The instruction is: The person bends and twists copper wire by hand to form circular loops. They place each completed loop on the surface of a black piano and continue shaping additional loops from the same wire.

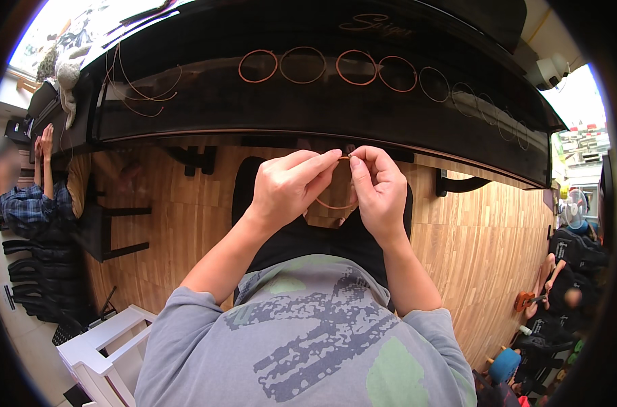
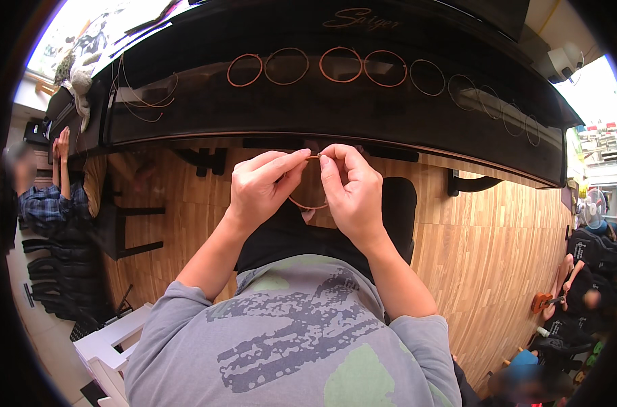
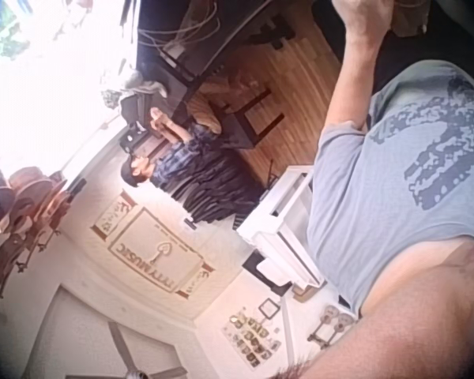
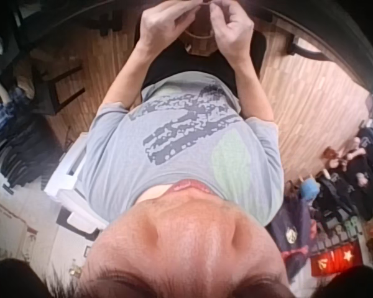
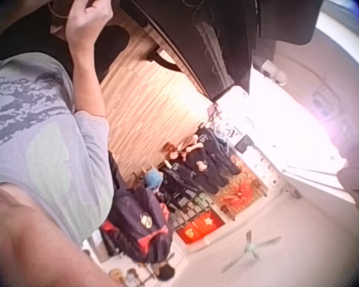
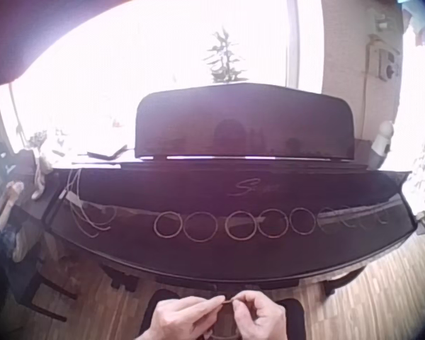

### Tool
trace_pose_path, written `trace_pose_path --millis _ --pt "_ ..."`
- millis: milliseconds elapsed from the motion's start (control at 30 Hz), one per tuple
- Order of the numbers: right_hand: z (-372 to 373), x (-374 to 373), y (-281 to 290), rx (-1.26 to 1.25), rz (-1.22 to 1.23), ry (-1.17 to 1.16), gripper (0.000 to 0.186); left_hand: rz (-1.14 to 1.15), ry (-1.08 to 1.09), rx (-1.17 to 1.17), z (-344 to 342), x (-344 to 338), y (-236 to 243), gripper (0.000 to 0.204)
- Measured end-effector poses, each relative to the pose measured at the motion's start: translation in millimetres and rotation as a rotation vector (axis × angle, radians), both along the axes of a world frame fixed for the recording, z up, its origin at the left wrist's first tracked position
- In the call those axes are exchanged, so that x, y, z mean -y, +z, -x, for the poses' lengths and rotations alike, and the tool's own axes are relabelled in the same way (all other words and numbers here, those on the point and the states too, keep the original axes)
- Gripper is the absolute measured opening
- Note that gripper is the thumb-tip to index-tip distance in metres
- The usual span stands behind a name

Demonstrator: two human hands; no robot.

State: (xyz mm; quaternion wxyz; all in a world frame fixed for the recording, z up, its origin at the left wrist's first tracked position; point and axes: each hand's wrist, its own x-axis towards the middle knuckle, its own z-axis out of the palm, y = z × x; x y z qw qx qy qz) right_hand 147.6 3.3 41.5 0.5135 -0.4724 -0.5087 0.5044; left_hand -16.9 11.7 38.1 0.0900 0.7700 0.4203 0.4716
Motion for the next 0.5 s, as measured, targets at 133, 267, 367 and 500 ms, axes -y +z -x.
trace_pose_path --millis 133,267,367,500 --pt "-2.0 -0.7 0.7 -0.046 0.050 0.026 0.010 -0.026 -0.032 -0.045 1.9 0.6 1.5 0.027" --pt "-3.6 -0.6 -0.2 -0.009 0.008 0.028 0.009 -0.052 -0.038 -0.099 3.2 0.4 0.5 0.027" --pt "-4.3 0.4 -0.5 0.001 -0.048 0.039 0.008 -0.044 -0.031 -0.149 3.7 1.6 2.1 0.026" --pt "-3.8 -0.8 -3.3 0.037 -0.141 0.041 0.007 -0.061 -0.029 -0.111 3.0 0.8 1.0 0.025"
